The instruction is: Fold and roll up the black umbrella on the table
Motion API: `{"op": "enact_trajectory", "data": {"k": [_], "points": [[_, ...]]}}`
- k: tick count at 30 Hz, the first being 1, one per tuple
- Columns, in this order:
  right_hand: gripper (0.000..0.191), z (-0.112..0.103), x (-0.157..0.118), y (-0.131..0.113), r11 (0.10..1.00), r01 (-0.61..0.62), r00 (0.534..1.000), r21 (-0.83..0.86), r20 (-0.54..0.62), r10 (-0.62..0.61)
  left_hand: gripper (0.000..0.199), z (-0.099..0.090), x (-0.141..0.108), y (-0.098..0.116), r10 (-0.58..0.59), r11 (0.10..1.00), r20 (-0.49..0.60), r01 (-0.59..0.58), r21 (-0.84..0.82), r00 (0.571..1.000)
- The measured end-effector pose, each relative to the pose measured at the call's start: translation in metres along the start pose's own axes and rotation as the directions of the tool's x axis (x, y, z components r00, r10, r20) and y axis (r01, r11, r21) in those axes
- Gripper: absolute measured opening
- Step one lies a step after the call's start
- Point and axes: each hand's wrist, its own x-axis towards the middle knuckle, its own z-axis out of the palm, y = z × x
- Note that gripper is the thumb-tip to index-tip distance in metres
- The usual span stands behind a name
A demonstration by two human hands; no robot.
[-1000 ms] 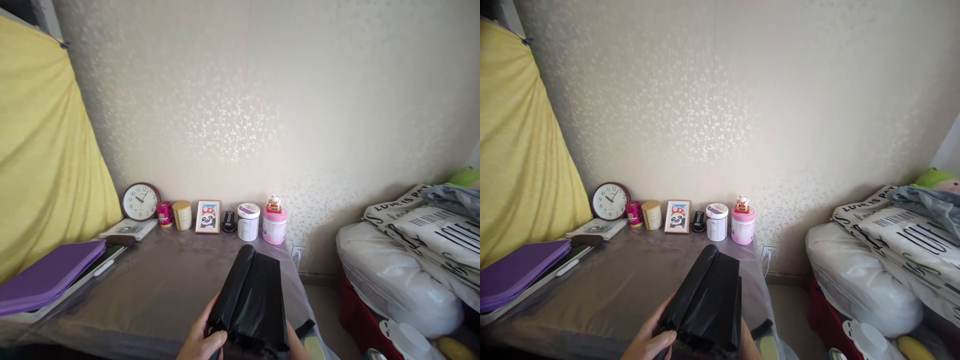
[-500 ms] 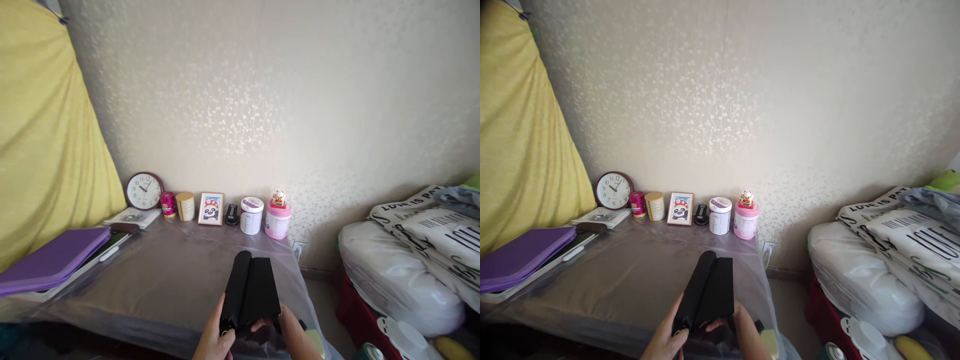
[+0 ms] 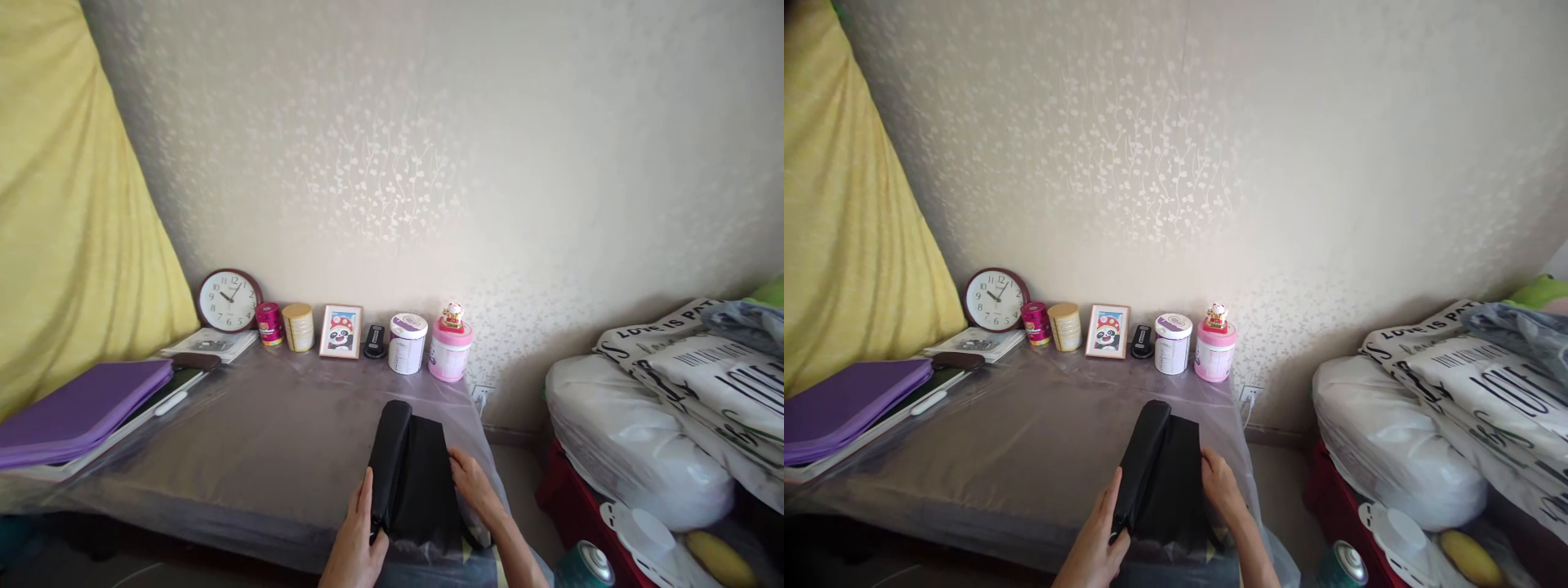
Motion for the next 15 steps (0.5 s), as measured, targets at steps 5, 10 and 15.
{"op": "enact_trajectory", "data": {"k": [5,10,15], "points": [[0.040,0.001,0.004,-0.005,0.997,-0.002,0.996,-0.071,-0.085,-0.004,0.071,-0.003,0.000,0.007,-0.009,0.999,0.029,0.008,0.038,1.000],[0.039,0.009,0.004,-0.017,0.996,-0.057,0.996,-0.071,-0.073,0.052,0.073,-0.004,-0.001,0.011,-0.038,0.995,0.032,0.035,0.089,0.999],[0.031,0.015,0.008,-0.021,0.987,-0.148,0.989,-0.067,-0.029,0.147,0.074,-0.002,0.000,0.011,-0.051,0.992,0.031,0.048,0.113,0.998]]}}
